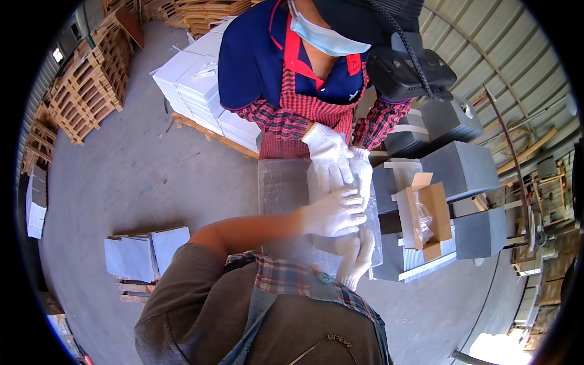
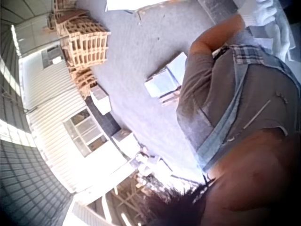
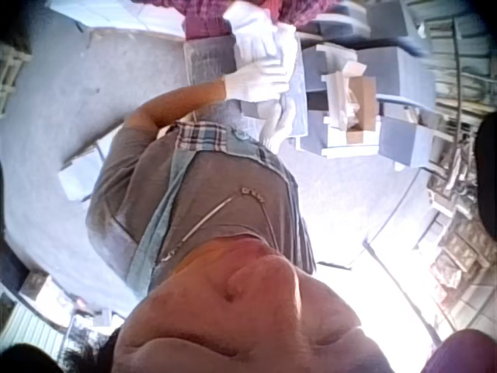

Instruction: The person wraps rectangular gray tiles in clear plastic film and places them into a cardboard box. A coworker assists by handing tiles and applying tape to seal the box. The person repeats the wrapping and boxing process for several tiles.

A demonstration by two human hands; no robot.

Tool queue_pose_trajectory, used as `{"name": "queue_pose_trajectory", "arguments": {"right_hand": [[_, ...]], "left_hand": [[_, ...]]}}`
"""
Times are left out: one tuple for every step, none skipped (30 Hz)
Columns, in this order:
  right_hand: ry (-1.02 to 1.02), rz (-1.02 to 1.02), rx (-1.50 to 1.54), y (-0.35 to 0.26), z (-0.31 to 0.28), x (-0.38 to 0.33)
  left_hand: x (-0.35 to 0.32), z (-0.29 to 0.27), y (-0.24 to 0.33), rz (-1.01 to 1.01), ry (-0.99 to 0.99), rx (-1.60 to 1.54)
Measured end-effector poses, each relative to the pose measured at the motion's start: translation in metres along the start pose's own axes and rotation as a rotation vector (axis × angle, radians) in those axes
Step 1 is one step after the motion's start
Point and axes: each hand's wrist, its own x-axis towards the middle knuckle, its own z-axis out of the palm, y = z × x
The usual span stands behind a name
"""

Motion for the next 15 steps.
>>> {"name": "queue_pose_trajectory", "arguments": {"right_hand": [[0.011,-0.003,-0.007,0.0,0.002,-0.001],[0.022,0.0,-0.016,0.0,0.001,-0.001],[0.034,0.002,-0.025,0.0,0.0,0.0],[0.055,0.007,-0.045,0.0,-0.001,0.002],[0.074,0.012,-0.062,0.0,-0.003,0.008],[0.093,0.017,-0.08,0.0,-0.005,0.014],[0.077,0.019,-0.126,-0.001,-0.006,0.018],[0.064,0.022,-0.173,-0.002,-0.008,0.019],[0.049,0.026,-0.22,-0.004,-0.009,0.021],[0.008,0.029,-0.332,-0.007,-0.011,0.023],[-0.031,0.035,-0.446,-0.011,-0.013,0.026],[-0.071,0.041,-0.559,-0.014,-0.014,0.028],[-0.083,-0.006,-0.653,-0.013,-0.013,0.029],[-0.096,-0.053,-0.747,-0.012,-0.011,0.028],[-0.11,-0.1,-0.841,-0.012,-0.009,0.028]], "left_hand": [[-0.003,0.007,-0.007,0.042,-0.032,-0.04],[-0.002,0.009,-0.01,0.083,-0.066,-0.085],[0.0,0.011,-0.012,0.1,-0.079,-0.087],[0.003,0.012,-0.014,0.117,-0.092,-0.089],[0.009,0.014,-0.016,0.134,-0.107,-0.089],[0.013,0.017,-0.016,0.121,-0.123,-0.1],[0.017,0.021,-0.016,0.108,-0.139,-0.11],[0.018,0.026,-0.015,0.097,-0.155,-0.123],[0.021,0.03,-0.017,0.086,-0.155,-0.117],[0.023,0.033,-0.019,0.075,-0.154,-0.11],[0.026,0.035,-0.02,0.067,-0.154,-0.107],[0.029,0.035,-0.02,0.069,-0.165,-0.102],[0.032,0.032,-0.02,0.071,-0.176,-0.095],[0.034,0.031,-0.02,0.073,-0.187,-0.088],[0.033,0.034,-0.021,0.069,-0.186,-0.089]]}}
